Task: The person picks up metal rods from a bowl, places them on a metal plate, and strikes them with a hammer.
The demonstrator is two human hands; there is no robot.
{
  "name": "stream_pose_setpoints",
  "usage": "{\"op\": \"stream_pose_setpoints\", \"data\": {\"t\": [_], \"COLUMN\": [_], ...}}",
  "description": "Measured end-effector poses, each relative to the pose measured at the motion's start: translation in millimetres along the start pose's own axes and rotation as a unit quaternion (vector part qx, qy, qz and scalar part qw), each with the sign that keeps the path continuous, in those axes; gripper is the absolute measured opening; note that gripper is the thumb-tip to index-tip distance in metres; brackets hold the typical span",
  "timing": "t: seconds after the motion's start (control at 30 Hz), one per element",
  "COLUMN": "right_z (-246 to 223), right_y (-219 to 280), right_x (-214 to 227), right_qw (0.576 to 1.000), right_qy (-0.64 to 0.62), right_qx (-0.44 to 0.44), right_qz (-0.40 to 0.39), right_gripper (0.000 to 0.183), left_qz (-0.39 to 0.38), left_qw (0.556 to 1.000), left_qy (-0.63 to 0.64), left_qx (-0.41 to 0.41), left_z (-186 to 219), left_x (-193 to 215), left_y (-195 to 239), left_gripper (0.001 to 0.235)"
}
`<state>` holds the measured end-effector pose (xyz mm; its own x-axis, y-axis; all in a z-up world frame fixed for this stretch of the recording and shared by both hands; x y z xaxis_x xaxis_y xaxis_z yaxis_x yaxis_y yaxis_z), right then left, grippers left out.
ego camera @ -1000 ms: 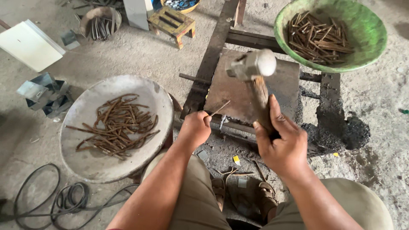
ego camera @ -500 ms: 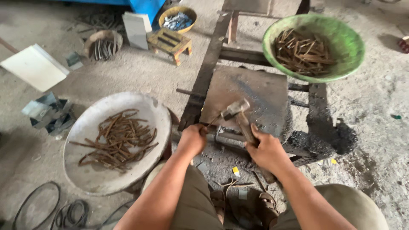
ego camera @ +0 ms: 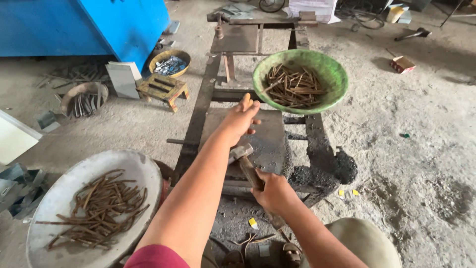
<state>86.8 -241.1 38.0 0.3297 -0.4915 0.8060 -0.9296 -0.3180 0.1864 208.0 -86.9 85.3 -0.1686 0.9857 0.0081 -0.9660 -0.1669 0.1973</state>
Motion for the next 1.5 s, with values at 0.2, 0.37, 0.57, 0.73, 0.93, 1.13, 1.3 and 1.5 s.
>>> {"op": "stream_pose_setpoints", "data": {"t": [0.2, 0.37, 0.57, 0.73, 0.93, 1.13, 1.3, 1.5], "right_z": [33.5, 63.8, 73.5, 84.1, 115.2, 136.9, 122.8, 92.1], "right_y": [-10.4, -27.5, -47.0, -64.9, -78.3, -86.8, -81.5, -64.1], "right_x": [2.9, -15.1, -28.0, -43.5, -52.7, -56.2, -52.3, -34.0], "right_qw": [1.000, 0.997, 0.985, 0.976, 0.962, 0.968, 0.970, 0.970], "right_qy": [0.000, 0.040, 0.137, 0.186, 0.246, 0.236, 0.222, 0.212], "right_qx": [0.008, 0.001, -0.029, -0.032, -0.034, -0.024, -0.030, -0.041], "right_qz": [-0.005, -0.062, -0.102, -0.111, -0.113, -0.080, -0.091, -0.114], "right_gripper": [0.071, 0.060, 0.088, 0.093, 0.089, 0.085, 0.087, 0.091], "left_qz": [-0.041, 0.154, 0.352, 0.475, 0.441, 0.386, 0.395, 0.224], "left_qw": [0.991, 0.957, 0.899, 0.832, 0.787, 0.755, 0.765, 0.739], "left_qy": [-0.101, -0.243, -0.254, -0.285, -0.411, -0.441, -0.426, -0.606], "left_qx": [-0.071, -0.031, -0.056, 0.034, 0.131, 0.295, 0.279, 0.188], "left_z": [-56.4, -97.5, -137.8, -185.8, -195.4, -166.6, -198.2, -203.3], "left_x": [25.0, 136.9, 292.7, 404.0, 407.3, 354.7, 374.0, 387.7], "left_y": [44.3, 142.7, 231.5, 265.2, 265.2, 251.9, 234.7, 248.1], "left_gripper": [0.056, 0.038, 0.024, 0.027, 0.046, 0.062, 0.038, 0.025]}}
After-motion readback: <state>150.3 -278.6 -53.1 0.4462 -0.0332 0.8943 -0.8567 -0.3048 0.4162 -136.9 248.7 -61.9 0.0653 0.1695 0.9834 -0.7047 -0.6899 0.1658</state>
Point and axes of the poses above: each hand's wrist, its own y-axis away from the middle knuckle, its own x-axis out of the back of the hand, z = x × y, the point moved 3 cm from there along -y, towards the middle knuckle, and after that the axes turned 7 degrees about z, right-handed, at the moved point
